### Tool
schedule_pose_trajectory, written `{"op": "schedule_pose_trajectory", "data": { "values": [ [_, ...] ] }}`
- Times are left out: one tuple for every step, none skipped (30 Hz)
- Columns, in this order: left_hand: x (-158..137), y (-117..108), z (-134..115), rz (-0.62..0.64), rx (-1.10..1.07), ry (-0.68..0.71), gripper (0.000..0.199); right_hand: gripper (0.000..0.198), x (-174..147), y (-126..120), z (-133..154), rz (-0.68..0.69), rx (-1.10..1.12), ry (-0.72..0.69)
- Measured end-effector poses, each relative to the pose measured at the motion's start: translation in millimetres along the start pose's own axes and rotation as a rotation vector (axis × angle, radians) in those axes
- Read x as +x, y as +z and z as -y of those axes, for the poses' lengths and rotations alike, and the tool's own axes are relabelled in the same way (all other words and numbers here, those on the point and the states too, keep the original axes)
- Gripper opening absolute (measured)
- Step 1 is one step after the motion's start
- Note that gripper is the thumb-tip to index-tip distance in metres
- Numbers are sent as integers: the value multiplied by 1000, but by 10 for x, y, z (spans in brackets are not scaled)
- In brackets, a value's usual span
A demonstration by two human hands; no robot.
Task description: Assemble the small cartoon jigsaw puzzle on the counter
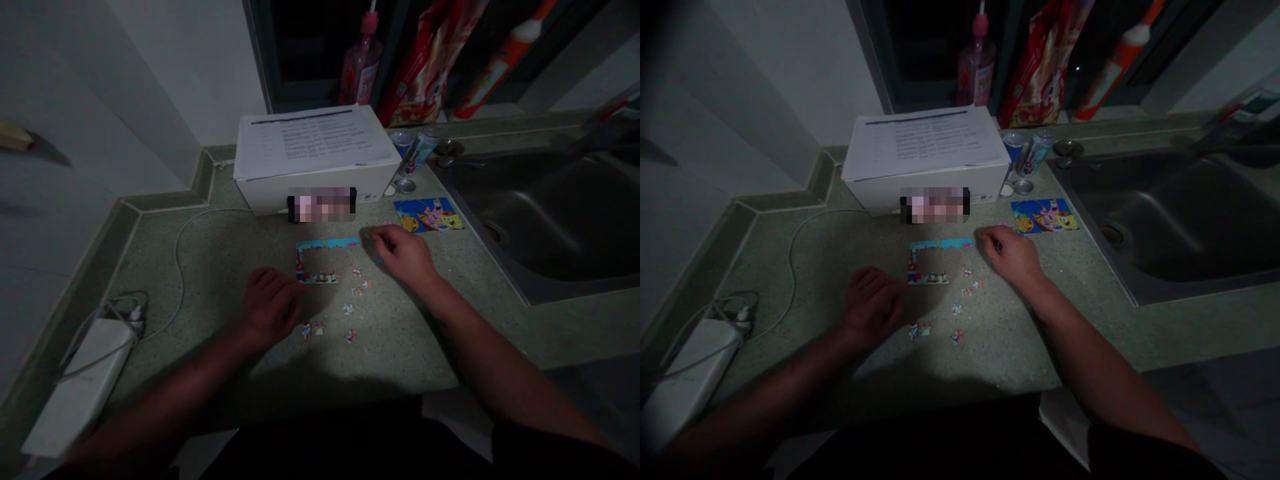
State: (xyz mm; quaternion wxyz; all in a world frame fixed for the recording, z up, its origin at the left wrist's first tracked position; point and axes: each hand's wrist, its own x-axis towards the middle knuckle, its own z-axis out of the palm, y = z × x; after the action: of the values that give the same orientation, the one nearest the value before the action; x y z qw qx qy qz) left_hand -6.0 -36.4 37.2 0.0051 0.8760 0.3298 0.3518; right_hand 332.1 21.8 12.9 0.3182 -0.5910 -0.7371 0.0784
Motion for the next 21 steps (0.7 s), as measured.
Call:
{"op": "schedule_pose_trajectory", "data": {
  "values": [
    [3, 3, 7, -3, 8, 0, 19, 35, -3, 3, -1, -7, -2, -2],
    [6, 7, 13, -5, 13, -1, 19, 34, -7, 7, -3, -13, -5, -3],
    [9, 13, 18, -8, 16, -2, 19, 34, -10, 12, -7, -16, -7, -4],
    [13, 20, 23, -13, 16, -2, 18, 34, -14, 19, -12, -15, -8, -5],
    [16, 27, 27, -16, 12, -5, 18, 33, -19, 27, -18, -10, -10, -4],
    [18, 35, 29, -17, 6, -7, 18, 33, -23, 35, -23, -3, -12, -3],
    [21, 42, 30, -14, 0, -10, 18, 32, -28, 42, -26, 6, -14, -4],
    [23, 49, 30, -9, -6, -13, 19, 32, -33, 48, -27, 13, -15, -4],
    [24, 56, 28, -3, -9, -17, 20, 32, -38, 53, -25, 19, -15, -6],
    [25, 63, 25, 1, -10, -24, 21, 32, -43, 55, -20, 23, -13, -6],
    [25, 70, 22, 1, -9, -30, 21, 32, -47, 55, -13, 26, -10, -7],
    [24, 77, 17, -4, -7, -32, 22, 32, -51, 53, -5, 27, -7, -8],
    [24, 84, 12, -12, -6, -31, 22, 31, -54, 50, 4, 28, -6, -10],
    [25, 91, 7, -17, -7, -27, 22, 31, -56, 46, 12, 29, -6, -12],
    [26, 97, 1, -21, -7, -19, 21, 31, -58, 41, 18, 31, -5, -15],
    [29, 103, -4, -22, -6, -13, 21, 31, -59, 38, 22, 33, -4, -18],
    [33, 108, -9, -24, -5, -6, 21, 32, -61, 34, 25, 34, -2, -19],
    [37, 112, -14, -26, -2, -2, 21, 32, -63, 32, 26, 34, 1, -18],
    [41, 113, -17, -30, 3, -1, 21, 33, -65, 31, 26, 34, 4, -17],
    [44, 113, -20, -35, 8, 1, 21, 33, -67, 30, 27, 35, 7, -18],
    [45, 110, -22, -36, 14, -2, 21, 33, -69, 29, 28, 37, 8, -19]
  ]
}}
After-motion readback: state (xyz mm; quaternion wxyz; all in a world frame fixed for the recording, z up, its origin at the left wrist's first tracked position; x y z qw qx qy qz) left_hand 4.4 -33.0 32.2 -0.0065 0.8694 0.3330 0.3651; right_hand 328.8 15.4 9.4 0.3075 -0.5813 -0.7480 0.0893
